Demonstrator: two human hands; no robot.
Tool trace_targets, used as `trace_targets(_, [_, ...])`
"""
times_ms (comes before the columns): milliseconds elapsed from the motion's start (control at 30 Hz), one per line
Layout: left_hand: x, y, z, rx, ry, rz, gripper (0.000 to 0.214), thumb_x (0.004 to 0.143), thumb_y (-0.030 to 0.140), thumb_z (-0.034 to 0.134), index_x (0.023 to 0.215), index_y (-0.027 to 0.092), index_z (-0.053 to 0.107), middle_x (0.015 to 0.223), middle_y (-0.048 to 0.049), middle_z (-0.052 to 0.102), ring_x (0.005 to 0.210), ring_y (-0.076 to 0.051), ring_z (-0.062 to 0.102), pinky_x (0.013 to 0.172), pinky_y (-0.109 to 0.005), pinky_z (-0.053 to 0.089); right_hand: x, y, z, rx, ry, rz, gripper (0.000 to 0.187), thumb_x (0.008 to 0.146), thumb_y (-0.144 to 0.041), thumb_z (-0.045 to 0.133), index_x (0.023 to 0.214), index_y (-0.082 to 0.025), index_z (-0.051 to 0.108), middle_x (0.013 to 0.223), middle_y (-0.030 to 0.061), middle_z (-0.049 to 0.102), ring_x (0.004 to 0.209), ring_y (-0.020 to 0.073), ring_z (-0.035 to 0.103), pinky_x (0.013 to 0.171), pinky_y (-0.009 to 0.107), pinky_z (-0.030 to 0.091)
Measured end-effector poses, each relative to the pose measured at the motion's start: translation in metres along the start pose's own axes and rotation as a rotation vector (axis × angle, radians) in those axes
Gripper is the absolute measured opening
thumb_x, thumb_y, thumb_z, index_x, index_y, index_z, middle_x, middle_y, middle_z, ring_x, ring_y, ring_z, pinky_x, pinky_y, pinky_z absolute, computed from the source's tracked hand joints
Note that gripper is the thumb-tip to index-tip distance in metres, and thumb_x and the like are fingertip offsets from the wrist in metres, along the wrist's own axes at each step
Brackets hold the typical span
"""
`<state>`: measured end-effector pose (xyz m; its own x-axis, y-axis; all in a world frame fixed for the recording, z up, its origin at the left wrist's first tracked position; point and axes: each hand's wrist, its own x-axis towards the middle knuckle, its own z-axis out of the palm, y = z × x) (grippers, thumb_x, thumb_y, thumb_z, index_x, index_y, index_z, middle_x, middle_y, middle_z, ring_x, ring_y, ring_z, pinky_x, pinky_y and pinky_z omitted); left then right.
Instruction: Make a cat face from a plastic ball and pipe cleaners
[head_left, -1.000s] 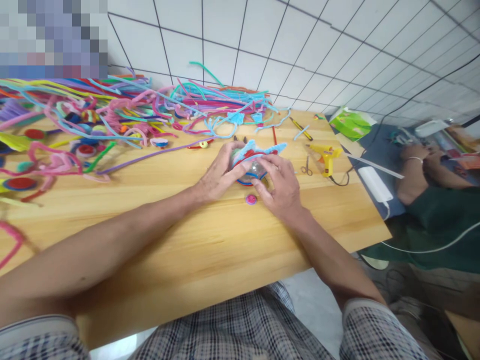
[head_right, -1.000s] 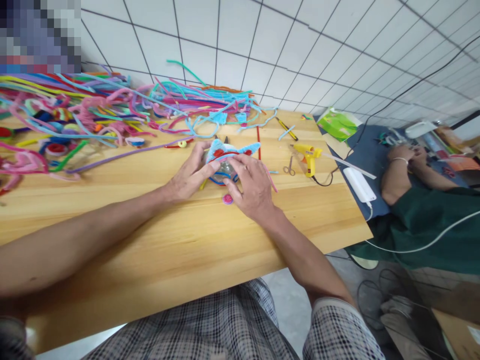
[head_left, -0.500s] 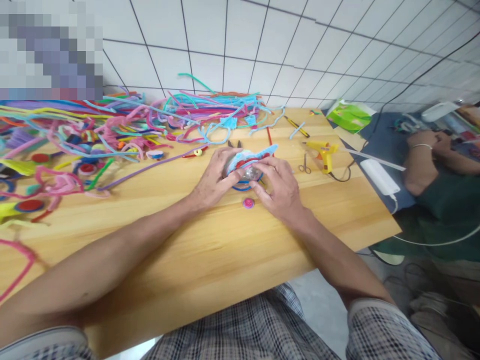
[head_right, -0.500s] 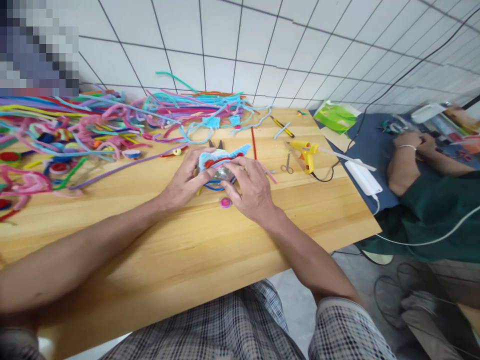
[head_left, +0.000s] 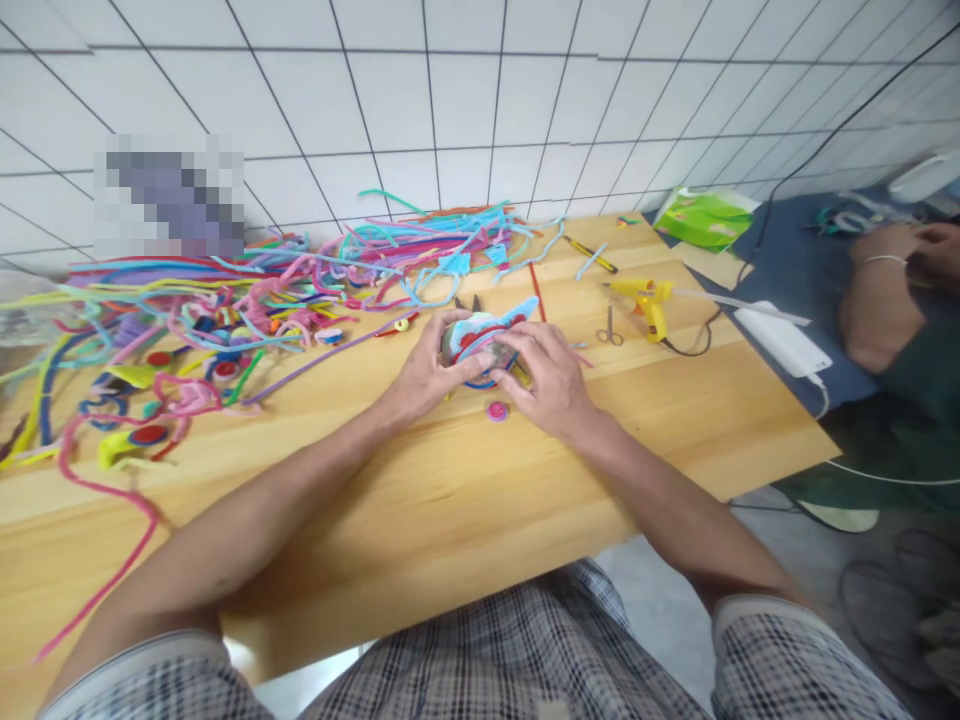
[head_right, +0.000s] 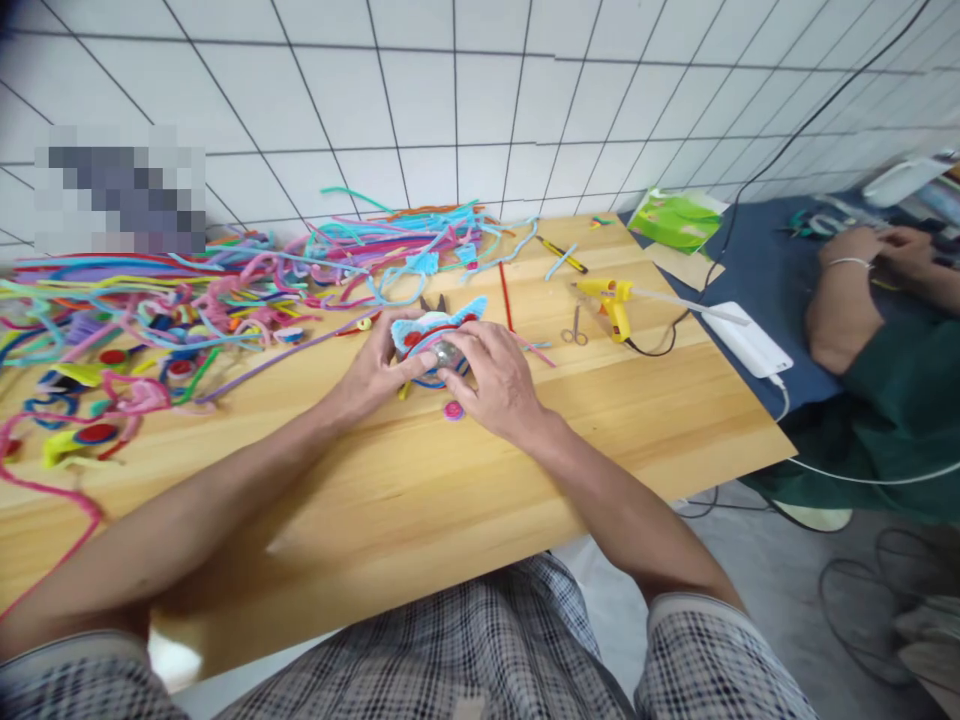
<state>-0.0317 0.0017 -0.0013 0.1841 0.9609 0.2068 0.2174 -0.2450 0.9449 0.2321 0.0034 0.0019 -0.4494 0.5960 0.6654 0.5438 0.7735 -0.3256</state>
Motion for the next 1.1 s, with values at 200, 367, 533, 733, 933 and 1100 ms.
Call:
trace_targets(200, [0.011,-0.001,0.008,-0.058,0.069,-0.102,0.109,0.088,0.089,0.104,0.169,0.025,0.069,0.169,-0.0183,0.078,0.151,-0.038,0.079,0.135,-0.063,0.066,0.001,0.002,0.006,0.072,-0.026,0.066,0.051,0.113,-0.034,0.084,0.163,-0.027,0.077,0.157,0.0191,0.085,0.149,0.0418,0.08,0.13,0.066,0.068])
trace_targets(367, [0.015,0.009,0.017,-0.044,0.148,-0.15,0.086,0.089,0.078,0.104,0.148,0.022,0.08,0.132,-0.0101,0.087,0.117,-0.03,0.083,0.114,-0.052,0.073,0.001,0.003,0.012,0.143,0.044,0.043,0.057,0.117,-0.033,0.077,0.172,-0.023,0.067,0.16,0.0208,0.085,0.151,0.0402,0.08,0.13,0.064,0.069])
trace_targets(533, [0.008,0.019,0.022,-0.084,0.23,-0.149,0.071,0.085,0.068,0.103,0.138,0.024,0.084,0.131,-0.0099,0.09,0.115,-0.033,0.086,0.108,-0.05,0.074,0.002,0.0,0.015,0.183,0.07,0.031,0.057,0.118,-0.028,0.076,0.174,-0.027,0.064,0.16,0.0187,0.086,0.15,0.0398,0.082,0.128,0.063,0.07])
trace_targets(733, [0.004,0.008,0.02,-0.19,0.257,-0.095,0.084,0.086,0.077,0.103,0.148,0.025,0.081,0.138,-0.012,0.091,0.121,-0.035,0.087,0.106,-0.049,0.075,0.002,0.0,0.011,0.189,0.084,0.038,0.054,0.119,-0.03,0.079,0.172,-0.029,0.067,0.161,0.0176,0.086,0.15,0.0408,0.082,0.128,0.065,0.071])
trace_targets(933, [0.005,-0.013,0.022,-0.261,0.277,-0.069,0.087,0.087,0.082,0.102,0.151,0.027,0.08,0.139,-0.0108,0.089,0.122,-0.033,0.085,0.108,-0.047,0.072,0.004,0.006,0.008,0.199,0.087,0.032,0.047,0.12,-0.029,0.077,0.166,-0.03,0.073,0.156,0.0155,0.088,0.148,0.0392,0.083,0.129,0.063,0.072])
trace_targets(1100, [0.003,-0.026,0.025,-0.289,0.299,-0.037,0.086,0.09,0.083,0.101,0.153,0.029,0.081,0.141,-0.0104,0.089,0.126,-0.035,0.086,0.109,-0.048,0.073,0.002,0.007,0.007,0.208,0.026,0.082,0.044,0.12,-0.031,0.076,0.165,-0.03,0.076,0.157,0.0157,0.088,0.15,0.0398,0.082,0.133,0.064,0.07])
